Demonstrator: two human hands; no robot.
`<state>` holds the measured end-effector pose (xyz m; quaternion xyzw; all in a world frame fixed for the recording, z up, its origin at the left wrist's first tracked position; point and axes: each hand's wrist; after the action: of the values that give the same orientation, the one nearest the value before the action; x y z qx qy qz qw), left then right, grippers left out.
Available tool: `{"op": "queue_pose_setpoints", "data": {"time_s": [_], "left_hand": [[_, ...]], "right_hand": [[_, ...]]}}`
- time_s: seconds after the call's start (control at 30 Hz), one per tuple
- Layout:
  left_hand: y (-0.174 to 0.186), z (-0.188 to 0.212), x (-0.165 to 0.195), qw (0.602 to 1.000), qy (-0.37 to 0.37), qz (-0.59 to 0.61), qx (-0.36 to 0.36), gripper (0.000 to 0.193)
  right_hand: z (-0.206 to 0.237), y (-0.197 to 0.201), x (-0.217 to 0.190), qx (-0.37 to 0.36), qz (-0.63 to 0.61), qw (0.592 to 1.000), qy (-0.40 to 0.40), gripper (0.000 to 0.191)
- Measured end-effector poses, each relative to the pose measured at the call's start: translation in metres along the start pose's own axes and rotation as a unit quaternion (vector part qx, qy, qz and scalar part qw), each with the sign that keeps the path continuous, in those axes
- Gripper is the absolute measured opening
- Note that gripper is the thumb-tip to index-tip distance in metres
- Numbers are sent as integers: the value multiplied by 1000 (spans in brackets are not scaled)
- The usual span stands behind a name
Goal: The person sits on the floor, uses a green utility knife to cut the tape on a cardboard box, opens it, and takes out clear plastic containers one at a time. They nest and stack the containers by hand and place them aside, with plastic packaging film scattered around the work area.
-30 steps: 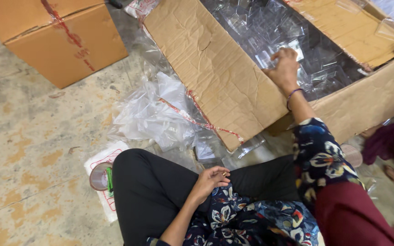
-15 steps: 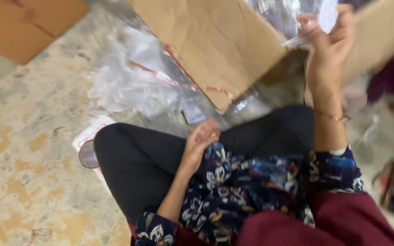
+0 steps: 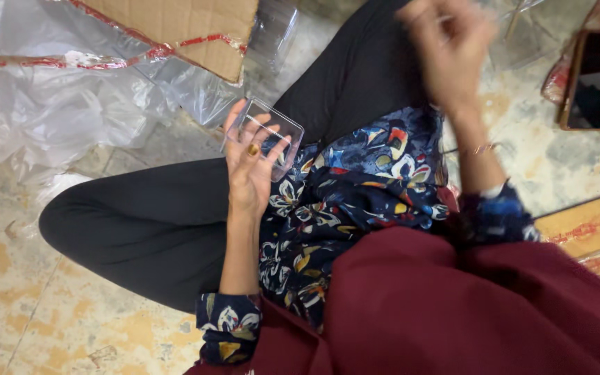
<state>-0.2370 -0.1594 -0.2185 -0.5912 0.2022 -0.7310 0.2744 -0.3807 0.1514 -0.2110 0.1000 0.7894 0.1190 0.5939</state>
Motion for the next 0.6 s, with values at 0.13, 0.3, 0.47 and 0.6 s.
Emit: {"op": "queue_pose_setpoints", "data": {"time_s": [0.13,0.3,0.47,0.6], "left_hand": [[-1,-3,-1,1000,20,10,17,97],[-5,-3,0,1000,5,-25,0,96],[0,-1,-2,999,24,-4,30,92],[4,-7,-6,1000,14,11,21,89]], "right_hand": [[-44,38,118,85,260,960,61,20],[-63,37,190,136,255,951,110,40],[-59,63,197,161,67,985,-18,46],[-35,90,170,178,-136,964,-145,8]]}}
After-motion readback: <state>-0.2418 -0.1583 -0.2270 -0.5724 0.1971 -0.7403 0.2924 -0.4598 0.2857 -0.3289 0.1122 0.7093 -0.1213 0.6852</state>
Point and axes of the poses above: each hand's wrist, its own z-axis away from the middle knuckle, its own y-axis out of the back of the hand, x = y × z, and after that the axes turned 5 degrees about -z, right-handed
